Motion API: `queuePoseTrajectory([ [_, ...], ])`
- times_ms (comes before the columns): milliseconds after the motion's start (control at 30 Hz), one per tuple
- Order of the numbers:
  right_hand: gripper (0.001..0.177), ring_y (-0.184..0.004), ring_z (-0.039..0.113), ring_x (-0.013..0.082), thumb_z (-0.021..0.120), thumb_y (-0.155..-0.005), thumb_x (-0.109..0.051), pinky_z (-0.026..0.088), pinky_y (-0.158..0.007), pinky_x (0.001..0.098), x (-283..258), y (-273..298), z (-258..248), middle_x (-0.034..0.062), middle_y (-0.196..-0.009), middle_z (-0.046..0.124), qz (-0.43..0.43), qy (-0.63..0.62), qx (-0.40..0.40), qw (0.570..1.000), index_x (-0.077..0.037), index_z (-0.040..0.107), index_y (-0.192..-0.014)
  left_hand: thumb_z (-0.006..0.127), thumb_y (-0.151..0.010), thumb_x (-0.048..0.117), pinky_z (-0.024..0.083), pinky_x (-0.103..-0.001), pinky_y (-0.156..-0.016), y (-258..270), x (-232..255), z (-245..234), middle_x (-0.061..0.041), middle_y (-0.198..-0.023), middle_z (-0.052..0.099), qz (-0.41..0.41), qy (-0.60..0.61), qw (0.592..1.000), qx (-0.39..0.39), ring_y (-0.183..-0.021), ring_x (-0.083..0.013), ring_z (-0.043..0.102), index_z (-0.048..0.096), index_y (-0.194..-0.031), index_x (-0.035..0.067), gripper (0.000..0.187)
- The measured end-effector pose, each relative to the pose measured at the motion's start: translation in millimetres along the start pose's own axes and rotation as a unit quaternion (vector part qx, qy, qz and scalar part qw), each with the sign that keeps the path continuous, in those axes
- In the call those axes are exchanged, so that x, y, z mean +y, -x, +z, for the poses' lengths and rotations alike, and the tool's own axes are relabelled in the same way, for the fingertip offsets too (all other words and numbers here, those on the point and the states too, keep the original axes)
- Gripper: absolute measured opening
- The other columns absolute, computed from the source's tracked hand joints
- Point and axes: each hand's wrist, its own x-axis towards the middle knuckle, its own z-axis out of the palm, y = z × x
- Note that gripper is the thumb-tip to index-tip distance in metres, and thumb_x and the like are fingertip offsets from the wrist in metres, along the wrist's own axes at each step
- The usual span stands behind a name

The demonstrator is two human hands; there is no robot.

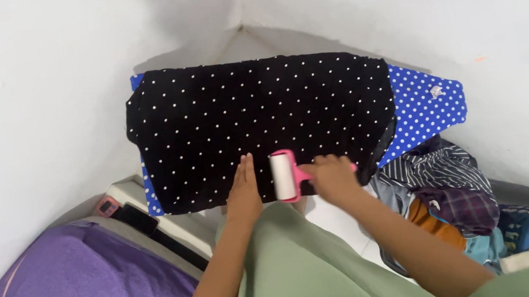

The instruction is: The person picks a black polka-dotted garment from a pile, lays it on an ironing board, and uses a lint roller to clean its surface. They replace the sticky sheet on the roller mid-task and continue rolling over the garment.

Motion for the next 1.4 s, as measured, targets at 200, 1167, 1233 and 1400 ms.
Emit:
queuePoseTrajectory([
  [200,0.044,-0.104,0.062,0.0278,0.076,-0.078,-0.022,0.044,-0.088,0.0491,38,8,-7,0.0025,-0.101,0.068,0.023,-0.006,-0.018,1.0,-0.028,0.072,-0.122,0.067,-0.087,0.003,0.049,-0.039,-0.106,-2,9,-6,-0.014,-0.167,0.015,-0.038,-0.044,0.997,-0.058,-0.151,-0.0313,0.027,0.008,-0.161,0.011,0.095],
  [1167,0.037,-0.103,0.066,0.0288,0.072,-0.086,-0.02,0.047,-0.086,0.0521,-33,-141,-74,0.0042,-0.102,0.072,-0.061,-0.084,-0.014,0.994,-0.021,0.062,-0.121,0.066,-0.078,-0.001,0.046,-0.047,-0.106,-17,-78,-70,-0.023,-0.145,0.05,-0.167,0.045,0.957,0.234,-0.132,-0.0416,0.05,0.026,-0.156,0.0,0.088],
  [1233,0.035,-0.102,0.066,0.0287,0.071,-0.087,-0.02,0.046,-0.086,0.052,-57,-155,-61,0.0035,-0.102,0.071,-0.072,-0.076,-0.022,0.994,-0.021,0.061,-0.121,0.059,-0.082,-0.003,0.049,-0.044,-0.104,-15,-91,-69,-0.021,-0.137,0.056,-0.234,0.109,0.949,0.179,-0.127,-0.0375,0.055,0.023,-0.163,0.004,0.089],
  [1400,0.035,-0.098,0.066,0.032,0.072,-0.088,-0.022,0.046,-0.083,0.0535,-134,-196,-37,0.0075,-0.102,0.069,-0.099,-0.075,-0.023,0.992,-0.02,0.06,-0.121,0.052,-0.07,-0.01,0.053,-0.042,-0.094,-15,-119,-70,-0.024,-0.154,0.046,-0.154,0.241,0.915,0.286,-0.11,-0.0344,0.063,0.01,-0.158,-0.004,0.098],
])
